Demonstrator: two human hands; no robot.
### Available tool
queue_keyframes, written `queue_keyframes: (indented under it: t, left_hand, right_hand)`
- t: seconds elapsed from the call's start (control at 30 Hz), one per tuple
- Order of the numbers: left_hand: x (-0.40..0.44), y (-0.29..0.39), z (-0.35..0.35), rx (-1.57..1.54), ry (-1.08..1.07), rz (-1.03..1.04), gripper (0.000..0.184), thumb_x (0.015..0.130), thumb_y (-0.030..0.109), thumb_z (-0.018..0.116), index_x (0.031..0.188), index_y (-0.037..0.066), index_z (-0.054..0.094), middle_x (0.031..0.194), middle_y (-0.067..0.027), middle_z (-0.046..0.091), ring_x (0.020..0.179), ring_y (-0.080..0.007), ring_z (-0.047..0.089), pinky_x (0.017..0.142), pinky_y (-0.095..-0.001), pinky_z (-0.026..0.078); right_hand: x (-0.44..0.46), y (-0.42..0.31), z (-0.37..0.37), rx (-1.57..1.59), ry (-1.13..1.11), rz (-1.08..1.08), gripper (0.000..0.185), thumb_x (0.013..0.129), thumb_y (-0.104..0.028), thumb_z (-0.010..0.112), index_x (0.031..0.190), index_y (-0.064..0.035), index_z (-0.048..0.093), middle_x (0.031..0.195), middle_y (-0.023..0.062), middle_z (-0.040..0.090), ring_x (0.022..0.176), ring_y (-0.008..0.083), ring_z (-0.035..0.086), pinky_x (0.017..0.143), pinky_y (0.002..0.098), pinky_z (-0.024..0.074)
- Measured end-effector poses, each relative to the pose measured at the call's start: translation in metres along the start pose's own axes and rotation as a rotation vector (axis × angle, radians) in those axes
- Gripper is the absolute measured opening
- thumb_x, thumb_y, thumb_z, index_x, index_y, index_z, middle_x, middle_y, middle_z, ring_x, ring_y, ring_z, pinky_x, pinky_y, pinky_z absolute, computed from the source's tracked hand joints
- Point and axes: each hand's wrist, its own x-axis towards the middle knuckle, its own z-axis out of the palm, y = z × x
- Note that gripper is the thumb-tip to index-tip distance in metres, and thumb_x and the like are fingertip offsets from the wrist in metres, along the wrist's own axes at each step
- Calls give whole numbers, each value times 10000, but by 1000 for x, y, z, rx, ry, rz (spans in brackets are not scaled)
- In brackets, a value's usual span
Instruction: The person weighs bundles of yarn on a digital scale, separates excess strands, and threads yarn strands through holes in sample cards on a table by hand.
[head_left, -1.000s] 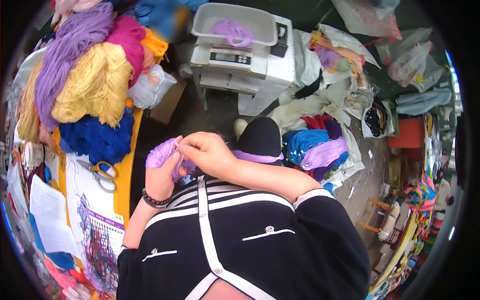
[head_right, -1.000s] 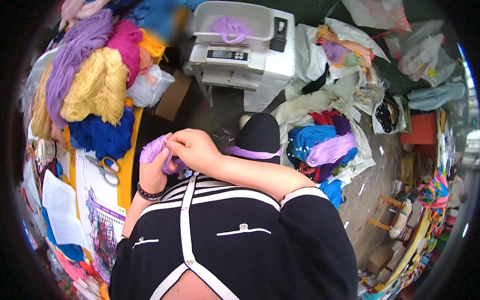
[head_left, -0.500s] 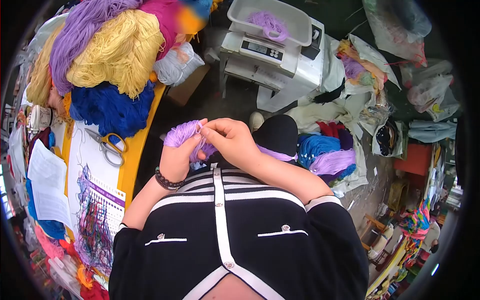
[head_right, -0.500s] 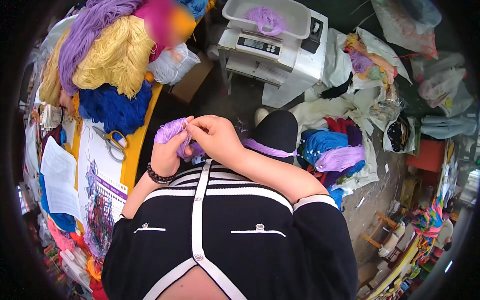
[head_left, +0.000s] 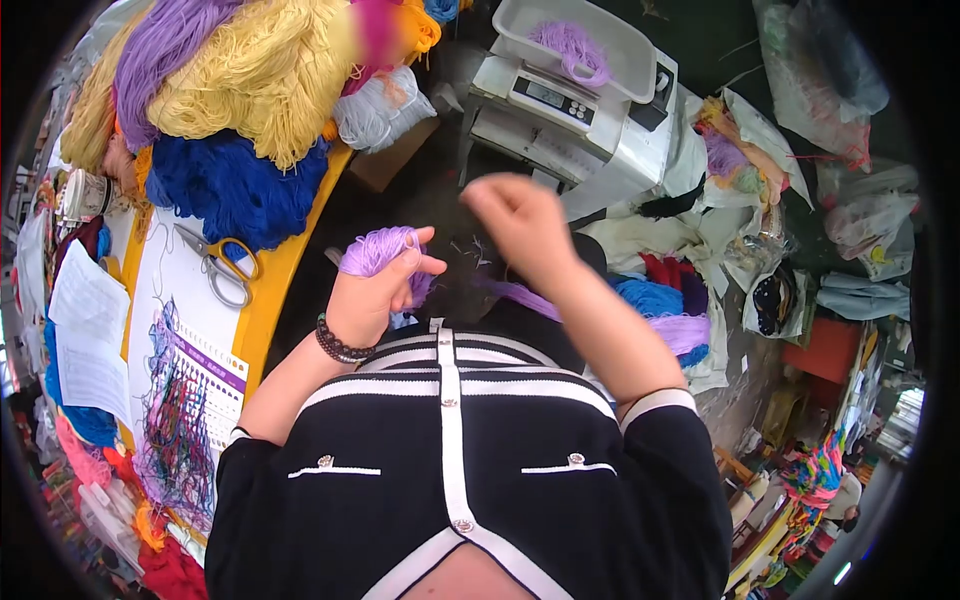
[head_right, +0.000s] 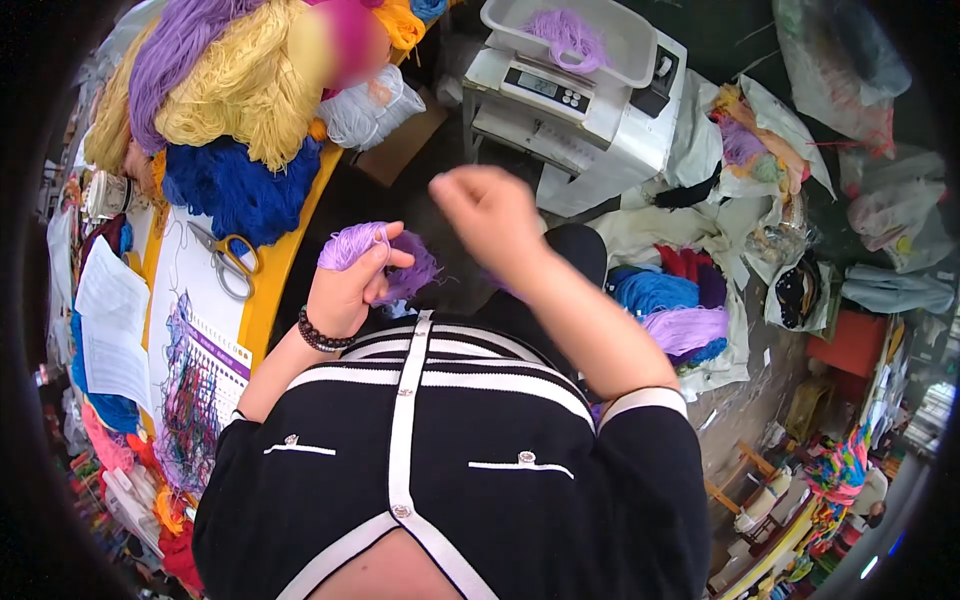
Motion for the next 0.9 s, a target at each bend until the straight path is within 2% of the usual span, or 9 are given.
queue_keyframes:
  t: [0.07, 0.17, 0.4, 0.47, 0.5, 0.57, 0.6, 0.67, 0.9]
  left_hand:
    - [0, -3, -4, -29, 4, -5, 319, 936, 183, 569, 1190, -10, 580, 884, -89, 694, 500, -15, 397, 498, -191, 365]
    - [3, -5, -6, -69, 56, -38, 291, 935, 193, 574, 1142, -9, 594, 877, -93, 694, 493, -15, 396, 496, -193, 362]
    - [8, 4, -13, -48, 137, 37, 292, 922, 192, 570, 1132, -10, 596, 885, -104, 693, 508, -31, 424, 525, -198, 392]
    - [8, 9, -15, -63, 152, 59, 291, 915, 169, 566, 1140, -12, 595, 889, -107, 691, 522, -32, 437, 539, -199, 410]
    - [8, 13, -15, -71, 154, 62, 307, 908, 141, 560, 1170, -16, 582, 894, -110, 690, 535, -33, 450, 554, -196, 422]
    - [8, 13, -16, -103, 154, 67, 316, 906, 130, 553, 1185, -18, 574, 894, -110, 689, 538, -34, 453, 559, -194, 423]
    - [8, 13, -15, -136, 141, 73, 326, 905, 119, 547, 1200, -20, 566, 893, -110, 688, 541, -36, 457, 563, -193, 424]
    - [6, 15, -13, -128, 120, 78, 348, 903, 108, 538, 1227, -19, 552, 894, -97, 688, 540, -33, 455, 565, -191, 419]
    - [-10, 11, -8, -56, 117, 124, 323, 888, 73, 570, 1204, 9, 595, 777, 25, 605, 534, -19, 455, 523, -186, 400]
  right_hand:
    - [51, 30, -37, -493, 239, -300, 281, 772, -229, 698, 960, -24, 659, 935, 176, 662, 913, 356, 605, 815, 420, 471]
    - [109, 63, -83, -931, 437, -214, 437, 720, -214, 744, 1118, -105, 600, 1156, 116, 576, 1067, 341, 528, 906, 470, 407]
    - [148, 96, -94, -1222, 419, -367, 314, 733, -200, 714, 1033, -123, 657, 1143, 104, 570, 1093, 315, 514, 960, 512, 358]
    - [144, 86, -88, -1147, 324, -461, 187, 742, -202, 697, 903, -110, 669, 1038, 86, 615, 1061, 296, 533, 955, 496, 355]
    - [137, 70, -75, -1075, 248, -463, 143, 783, -207, 673, 833, -78, 634, 855, 94, 635, 906, 303, 589, 831, 463, 420]
    - [98, 27, -38, -533, 109, -128, 181, 836, -214, 630, 805, -40, 589, 748, 138, 618, 738, 348, 591, 656, 422, 439]
    - [75, 16, -21, -288, 8, -29, 221, 883, -236, 591, 831, -21, 581, 670, 129, 571, 611, 279, 558, 554, 363, 414]
    - [30, -9, 11, 160, -224, 132, 222, 886, -232, 624, 827, -24, 573, 670, -17, 486, 663, 65, 422, 572, 280, 393]
    - [-17, -41, 51, 551, -359, 271, 189, 873, -163, 638, 900, 24, 650, 766, -9, 621, 717, 53, 542, 667, 224, 452]
